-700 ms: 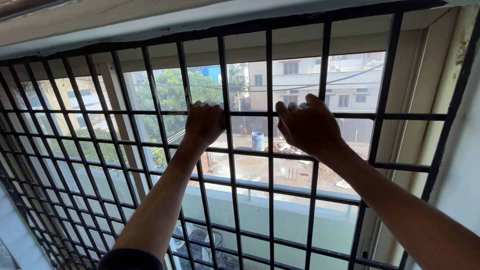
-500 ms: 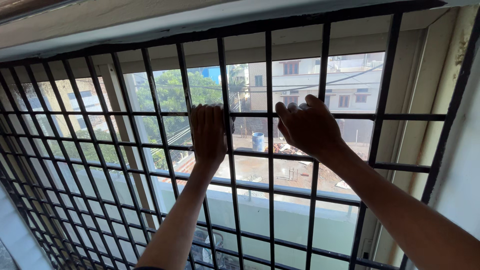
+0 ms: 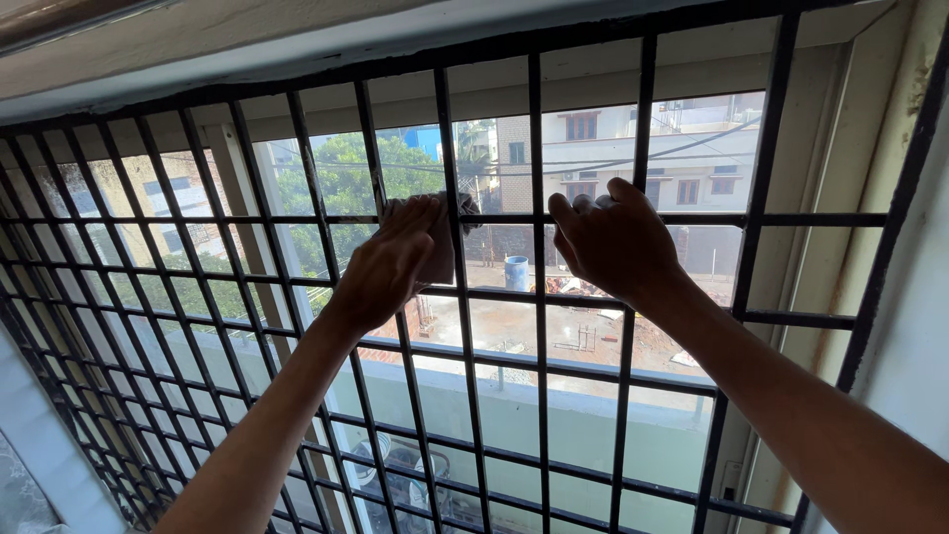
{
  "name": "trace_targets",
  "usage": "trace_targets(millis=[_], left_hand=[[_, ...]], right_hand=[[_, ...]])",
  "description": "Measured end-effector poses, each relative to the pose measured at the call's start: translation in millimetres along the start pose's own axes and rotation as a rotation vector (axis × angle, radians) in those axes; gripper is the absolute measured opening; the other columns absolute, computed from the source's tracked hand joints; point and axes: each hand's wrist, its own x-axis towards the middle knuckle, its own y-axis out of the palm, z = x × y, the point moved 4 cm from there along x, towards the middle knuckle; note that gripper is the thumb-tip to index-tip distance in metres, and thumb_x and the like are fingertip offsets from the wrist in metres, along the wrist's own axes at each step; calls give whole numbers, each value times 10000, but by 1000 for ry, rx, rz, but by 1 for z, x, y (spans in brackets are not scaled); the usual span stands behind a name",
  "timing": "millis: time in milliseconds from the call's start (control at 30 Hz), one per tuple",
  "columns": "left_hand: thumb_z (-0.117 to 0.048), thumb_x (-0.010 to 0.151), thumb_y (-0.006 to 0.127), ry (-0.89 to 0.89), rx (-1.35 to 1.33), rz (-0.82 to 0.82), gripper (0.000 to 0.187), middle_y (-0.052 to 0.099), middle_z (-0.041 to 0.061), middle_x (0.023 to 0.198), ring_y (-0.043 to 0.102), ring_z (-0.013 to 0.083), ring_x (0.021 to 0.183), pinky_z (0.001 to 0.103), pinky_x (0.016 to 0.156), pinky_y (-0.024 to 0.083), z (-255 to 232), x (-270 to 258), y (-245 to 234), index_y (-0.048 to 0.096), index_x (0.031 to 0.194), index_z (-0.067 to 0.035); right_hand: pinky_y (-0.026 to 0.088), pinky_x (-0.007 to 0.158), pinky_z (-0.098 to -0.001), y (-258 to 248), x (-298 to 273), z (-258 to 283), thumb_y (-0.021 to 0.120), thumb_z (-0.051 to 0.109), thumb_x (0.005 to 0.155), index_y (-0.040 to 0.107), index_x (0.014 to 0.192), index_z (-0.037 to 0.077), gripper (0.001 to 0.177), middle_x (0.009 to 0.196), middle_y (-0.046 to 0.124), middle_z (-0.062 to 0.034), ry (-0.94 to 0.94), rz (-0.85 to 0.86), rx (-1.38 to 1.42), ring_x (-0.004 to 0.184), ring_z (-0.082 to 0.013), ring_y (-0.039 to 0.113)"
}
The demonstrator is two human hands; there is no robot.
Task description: The person cleans a metal window grill and the glass panes behind it using a cloth.
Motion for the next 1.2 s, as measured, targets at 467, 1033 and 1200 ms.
trace_targets(millis=[467, 1033, 1200], left_hand=[[-602, 772, 785, -197, 308, 152, 371, 760, 74, 1079, 715, 230, 977, 382, 816, 610, 51, 37, 93, 681, 696, -255], [-388, 1069, 659, -378, 164, 69, 348, 735, 85, 778, 723, 213, 723, 378, 723, 564, 35, 34, 79, 697, 918, -77], [-94, 977, 673, -276, -65, 19, 490, 712, 147, 1173, 674, 306, 1135, 444, 1030, 520, 22, 5, 46, 559, 1452, -50]], right_hand=[[536, 784, -385, 0, 1, 1, 692, 330, 953, 635, 1096, 53, 317, 583, 637, -46, 9, -1, 4, 443, -138, 596], [525, 782, -390, -1, 2, -2, 712, 313, 951, 630, 1101, 59, 306, 591, 627, -34, -10, -8, 32, 430, -131, 563], [525, 771, -391, 2, 2, -2, 720, 327, 943, 623, 1098, 56, 327, 587, 631, -39, 1, -3, 57, 435, -139, 570]])
